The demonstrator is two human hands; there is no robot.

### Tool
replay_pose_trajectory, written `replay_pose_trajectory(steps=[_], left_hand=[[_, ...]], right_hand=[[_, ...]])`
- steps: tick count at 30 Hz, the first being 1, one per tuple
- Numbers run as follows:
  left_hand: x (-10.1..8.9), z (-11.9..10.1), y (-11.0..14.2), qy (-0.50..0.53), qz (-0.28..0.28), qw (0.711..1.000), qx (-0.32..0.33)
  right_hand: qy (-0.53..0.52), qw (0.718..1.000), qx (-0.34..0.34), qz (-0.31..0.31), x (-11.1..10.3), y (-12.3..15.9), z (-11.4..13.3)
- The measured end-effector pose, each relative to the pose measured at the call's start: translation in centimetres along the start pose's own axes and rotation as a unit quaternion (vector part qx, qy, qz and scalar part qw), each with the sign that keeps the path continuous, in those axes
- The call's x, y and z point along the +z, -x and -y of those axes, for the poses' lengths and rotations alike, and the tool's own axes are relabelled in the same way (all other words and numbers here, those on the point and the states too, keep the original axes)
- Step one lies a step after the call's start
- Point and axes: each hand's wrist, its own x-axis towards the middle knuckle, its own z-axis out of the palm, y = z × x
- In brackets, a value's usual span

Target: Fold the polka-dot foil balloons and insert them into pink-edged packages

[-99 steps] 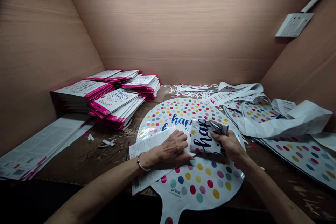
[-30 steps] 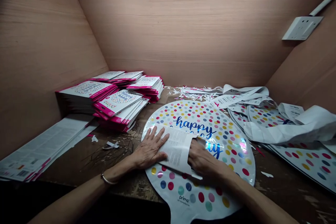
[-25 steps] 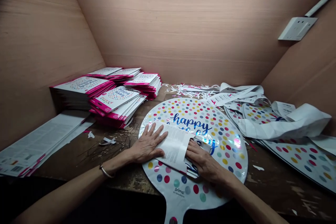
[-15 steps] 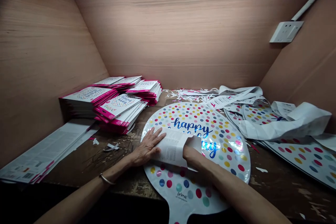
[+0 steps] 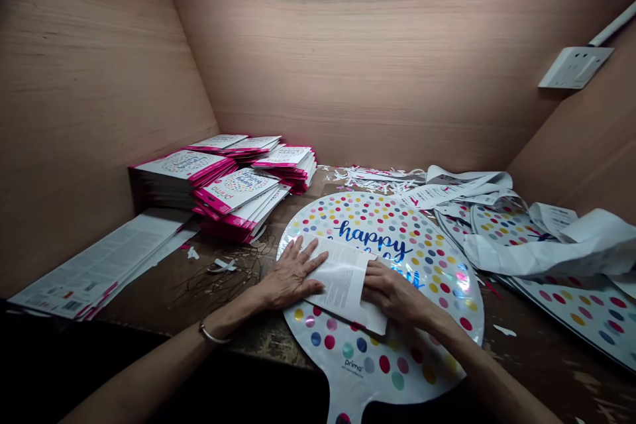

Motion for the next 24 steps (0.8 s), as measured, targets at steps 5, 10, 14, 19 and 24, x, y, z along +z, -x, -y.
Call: replay_pose_trajectory(steps=[5,10,14,19,24], left_hand=[[-1.0,-2.6,0.1,-0.092,-0.041,0.994,0.047],[-0.1,-6.9,0.8,-0.075,-0.049,0.974,0.207],[1.4,-8.1,1.1,-0.06,-0.072,0.98,0.177],[1.6,-7.7,1.0,-0.054,-0.074,0.98,0.174],[1.8,-7.7,1.0,-0.046,-0.08,0.98,0.179]], right_hand=[[0.09,0.988,0.012,-0.124,-0.1,2.4,1.3],[0.108,0.993,0.01,-0.044,1.9,2.0,0.9],[0.163,0.986,0.006,-0.041,2.1,1.8,0.5],[0.216,0.976,-0.023,0.01,2.0,1.1,0.8],[0.276,0.959,-0.059,0.031,2.6,0.7,0.9]])
